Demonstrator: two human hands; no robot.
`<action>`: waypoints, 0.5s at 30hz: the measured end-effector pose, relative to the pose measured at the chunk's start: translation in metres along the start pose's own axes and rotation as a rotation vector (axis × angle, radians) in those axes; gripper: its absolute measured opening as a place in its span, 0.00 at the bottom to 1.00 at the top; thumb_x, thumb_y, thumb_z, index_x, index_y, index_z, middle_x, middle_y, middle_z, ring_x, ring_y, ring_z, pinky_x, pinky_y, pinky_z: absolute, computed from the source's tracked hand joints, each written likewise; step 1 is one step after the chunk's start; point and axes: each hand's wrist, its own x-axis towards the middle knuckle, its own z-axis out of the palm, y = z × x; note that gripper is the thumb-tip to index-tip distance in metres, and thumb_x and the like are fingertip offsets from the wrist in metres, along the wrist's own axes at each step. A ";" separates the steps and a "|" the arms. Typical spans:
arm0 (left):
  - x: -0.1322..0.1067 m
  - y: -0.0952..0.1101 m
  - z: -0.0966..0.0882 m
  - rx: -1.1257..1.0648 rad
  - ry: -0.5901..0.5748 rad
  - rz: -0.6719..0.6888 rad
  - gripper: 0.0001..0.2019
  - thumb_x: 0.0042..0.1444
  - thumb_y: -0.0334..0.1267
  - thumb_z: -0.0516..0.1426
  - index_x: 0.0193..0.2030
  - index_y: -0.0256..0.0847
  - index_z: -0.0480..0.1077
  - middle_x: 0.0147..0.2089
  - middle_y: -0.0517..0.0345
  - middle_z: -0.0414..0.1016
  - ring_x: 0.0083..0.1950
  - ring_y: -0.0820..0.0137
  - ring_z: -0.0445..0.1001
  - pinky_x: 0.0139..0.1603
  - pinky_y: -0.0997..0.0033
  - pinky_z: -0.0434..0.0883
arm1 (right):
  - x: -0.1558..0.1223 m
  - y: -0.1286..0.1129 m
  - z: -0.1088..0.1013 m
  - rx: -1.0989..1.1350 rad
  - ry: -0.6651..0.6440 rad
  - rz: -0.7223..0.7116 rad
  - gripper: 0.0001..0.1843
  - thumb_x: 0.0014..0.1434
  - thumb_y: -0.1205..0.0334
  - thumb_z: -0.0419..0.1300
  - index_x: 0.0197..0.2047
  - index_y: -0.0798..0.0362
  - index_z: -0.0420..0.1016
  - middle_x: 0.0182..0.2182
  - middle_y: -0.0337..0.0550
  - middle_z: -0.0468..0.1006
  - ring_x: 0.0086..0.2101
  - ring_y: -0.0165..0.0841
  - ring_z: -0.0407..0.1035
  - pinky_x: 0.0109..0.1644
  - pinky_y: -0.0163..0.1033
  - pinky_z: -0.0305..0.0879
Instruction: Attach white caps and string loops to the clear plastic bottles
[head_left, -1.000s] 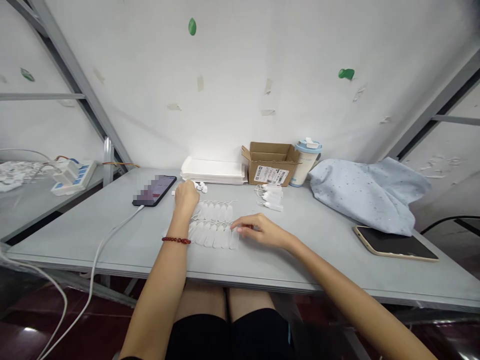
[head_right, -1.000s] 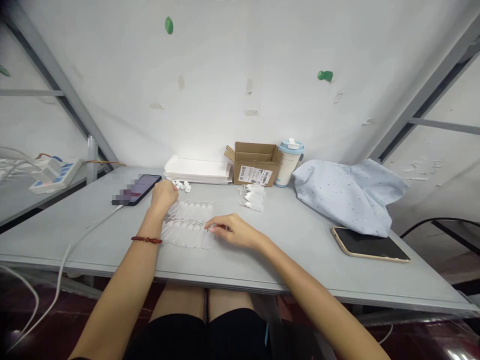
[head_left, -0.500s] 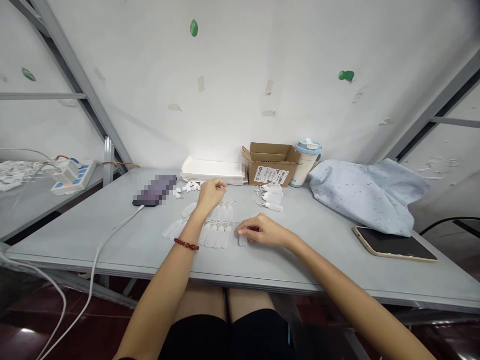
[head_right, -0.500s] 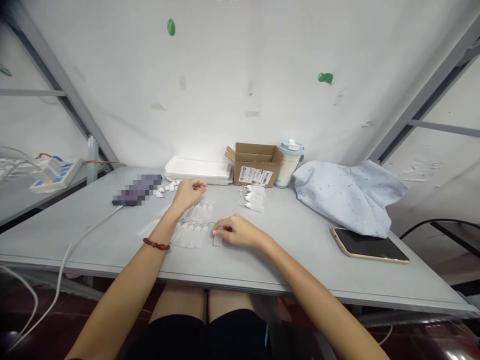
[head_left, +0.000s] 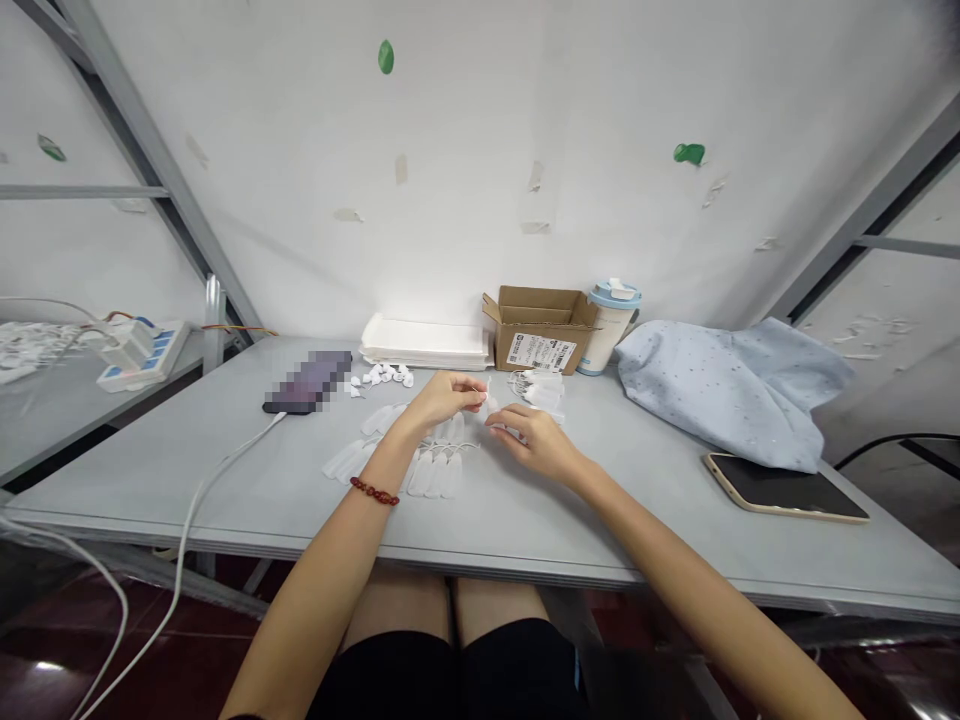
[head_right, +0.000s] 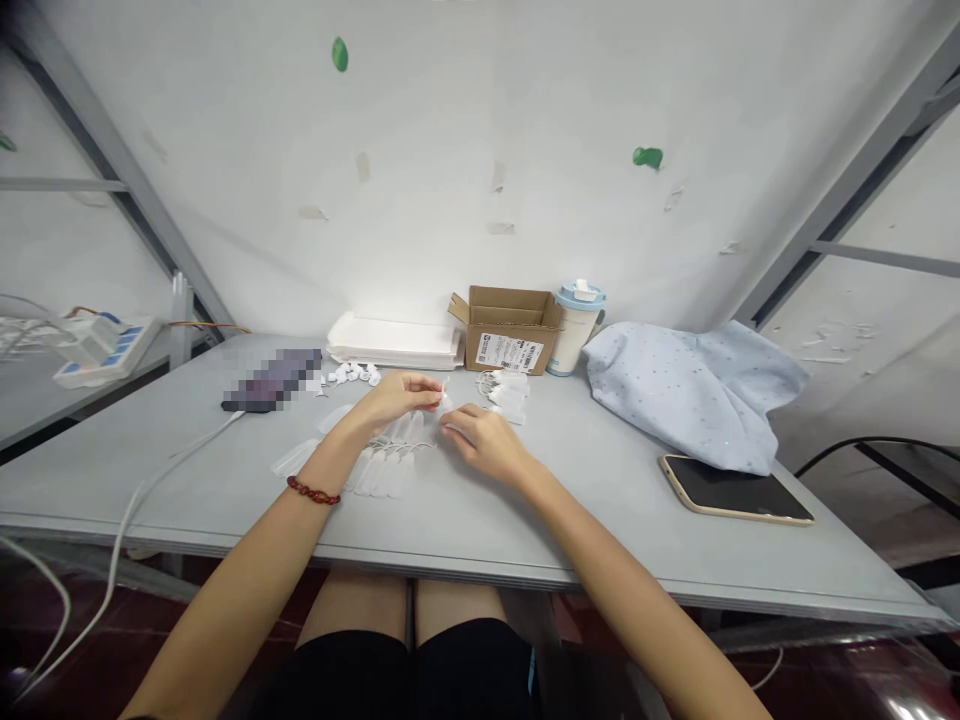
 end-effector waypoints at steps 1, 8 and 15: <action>0.000 0.000 0.000 -0.021 -0.011 0.002 0.10 0.43 0.35 0.64 0.33 0.33 0.75 0.32 0.54 0.76 0.35 0.70 0.72 0.45 0.62 0.70 | 0.000 0.001 0.000 0.023 0.012 0.007 0.12 0.62 0.63 0.50 0.43 0.52 0.74 0.37 0.47 0.75 0.31 0.31 0.68 0.36 0.35 0.62; 0.000 0.002 0.000 -0.058 -0.035 -0.019 0.11 0.43 0.37 0.65 0.35 0.35 0.75 0.35 0.53 0.76 0.37 0.69 0.73 0.47 0.62 0.69 | 0.002 0.003 -0.001 0.157 0.032 0.063 0.07 0.59 0.64 0.52 0.36 0.53 0.71 0.32 0.42 0.73 0.27 0.28 0.64 0.31 0.33 0.61; -0.001 0.003 0.000 -0.087 -0.078 0.013 0.13 0.42 0.38 0.65 0.35 0.34 0.75 0.36 0.52 0.76 0.37 0.71 0.72 0.47 0.64 0.69 | 0.001 0.002 -0.001 0.258 0.053 0.107 0.02 0.54 0.66 0.53 0.33 0.52 0.64 0.27 0.37 0.67 0.27 0.27 0.61 0.27 0.31 0.58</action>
